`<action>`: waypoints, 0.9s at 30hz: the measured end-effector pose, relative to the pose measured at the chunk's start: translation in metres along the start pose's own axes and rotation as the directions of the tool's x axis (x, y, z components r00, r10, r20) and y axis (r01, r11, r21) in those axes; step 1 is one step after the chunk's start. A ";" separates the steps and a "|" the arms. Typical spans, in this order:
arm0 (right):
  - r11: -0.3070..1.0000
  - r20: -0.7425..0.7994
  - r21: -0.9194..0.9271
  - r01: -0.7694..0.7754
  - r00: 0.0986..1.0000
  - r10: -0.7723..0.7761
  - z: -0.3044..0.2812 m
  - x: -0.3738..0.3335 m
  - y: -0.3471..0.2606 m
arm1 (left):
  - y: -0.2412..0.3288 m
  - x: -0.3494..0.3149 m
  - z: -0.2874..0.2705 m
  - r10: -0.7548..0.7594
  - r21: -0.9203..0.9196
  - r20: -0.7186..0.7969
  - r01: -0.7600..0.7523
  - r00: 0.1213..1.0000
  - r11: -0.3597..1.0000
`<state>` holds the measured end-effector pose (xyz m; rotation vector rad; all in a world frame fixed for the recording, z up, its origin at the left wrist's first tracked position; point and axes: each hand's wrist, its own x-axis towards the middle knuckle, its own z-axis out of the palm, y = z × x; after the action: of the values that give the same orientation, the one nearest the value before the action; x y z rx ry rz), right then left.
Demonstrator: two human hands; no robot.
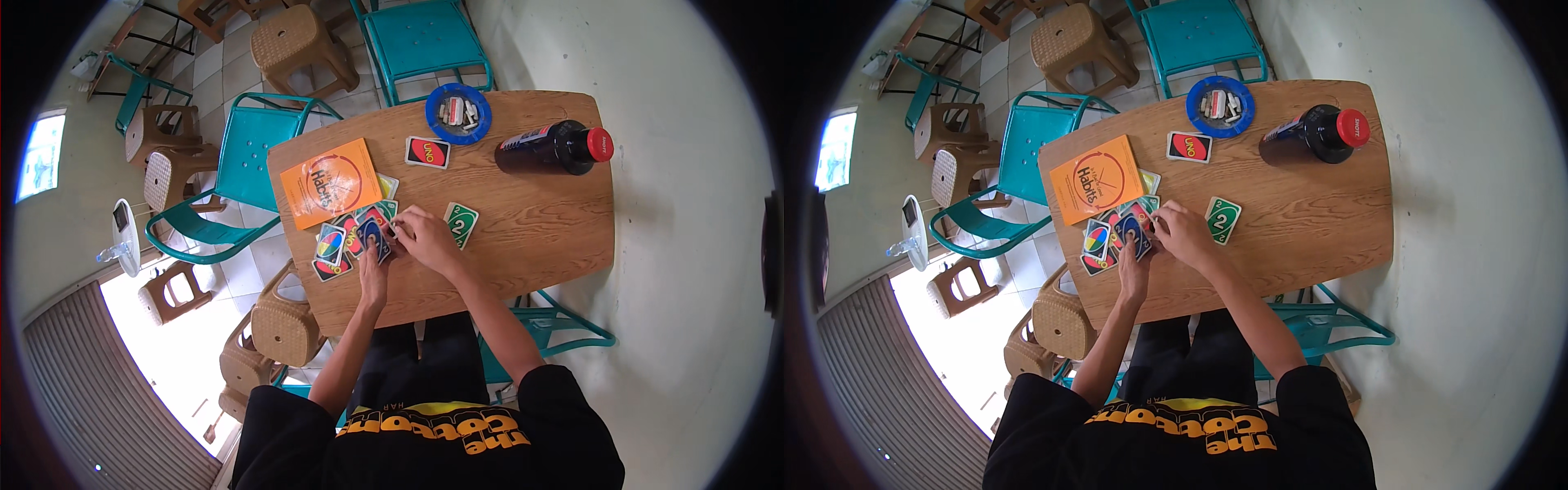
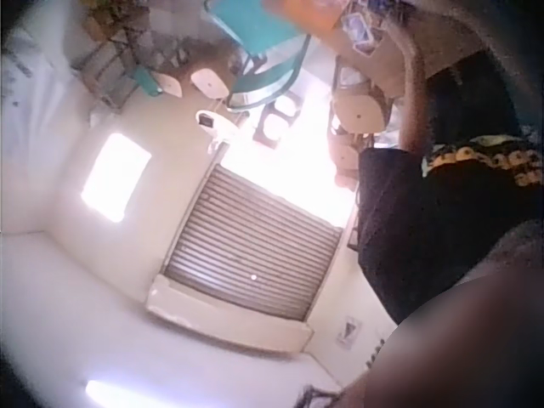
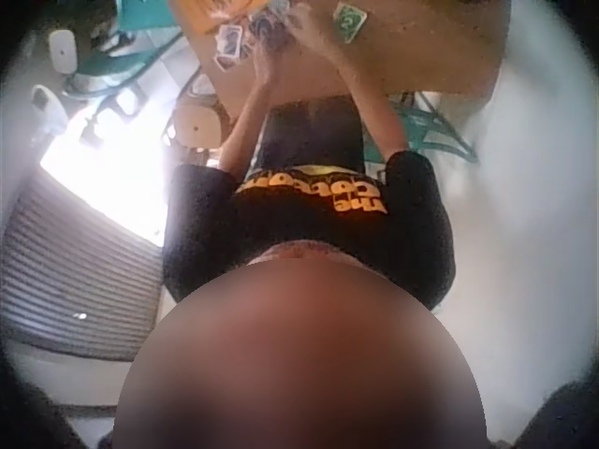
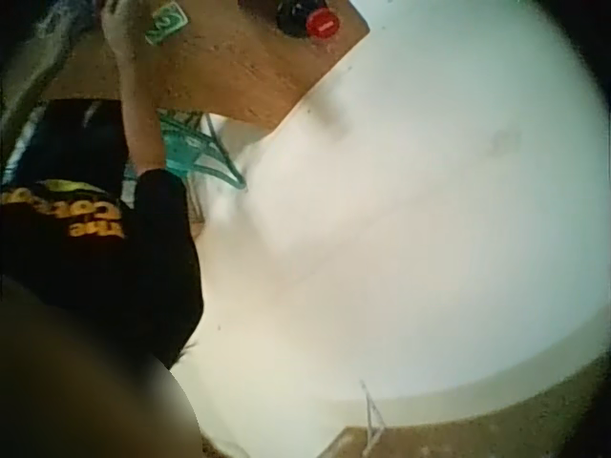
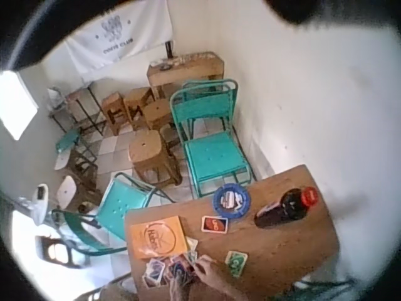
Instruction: Picking up scattered playing cards from a table and organizing them into a single stack.
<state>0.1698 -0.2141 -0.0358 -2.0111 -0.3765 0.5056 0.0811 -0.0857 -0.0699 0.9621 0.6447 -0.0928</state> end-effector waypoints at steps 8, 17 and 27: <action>0.918 -0.070 -0.366 -0.154 0.988 0.138 0.038 0.011 0.004 | 0.018 -0.019 -0.022 -0.094 -0.239 -0.016 0.087 0.995 0.967; 0.851 -0.091 -0.477 -0.220 0.975 0.201 0.061 0.011 0.007 | 0.020 -0.014 -0.035 -0.050 -0.328 -0.073 0.023 0.996 0.944; 0.891 -0.126 -0.405 -0.204 0.978 0.167 0.042 0.008 0.003 | 0.017 -0.016 -0.033 -0.033 -0.298 -0.046 0.018 0.998 0.955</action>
<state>0.1558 -0.1799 -0.0582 -2.4935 -0.2514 0.4814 0.0588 -0.0527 -0.0621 0.6669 0.6957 0.0068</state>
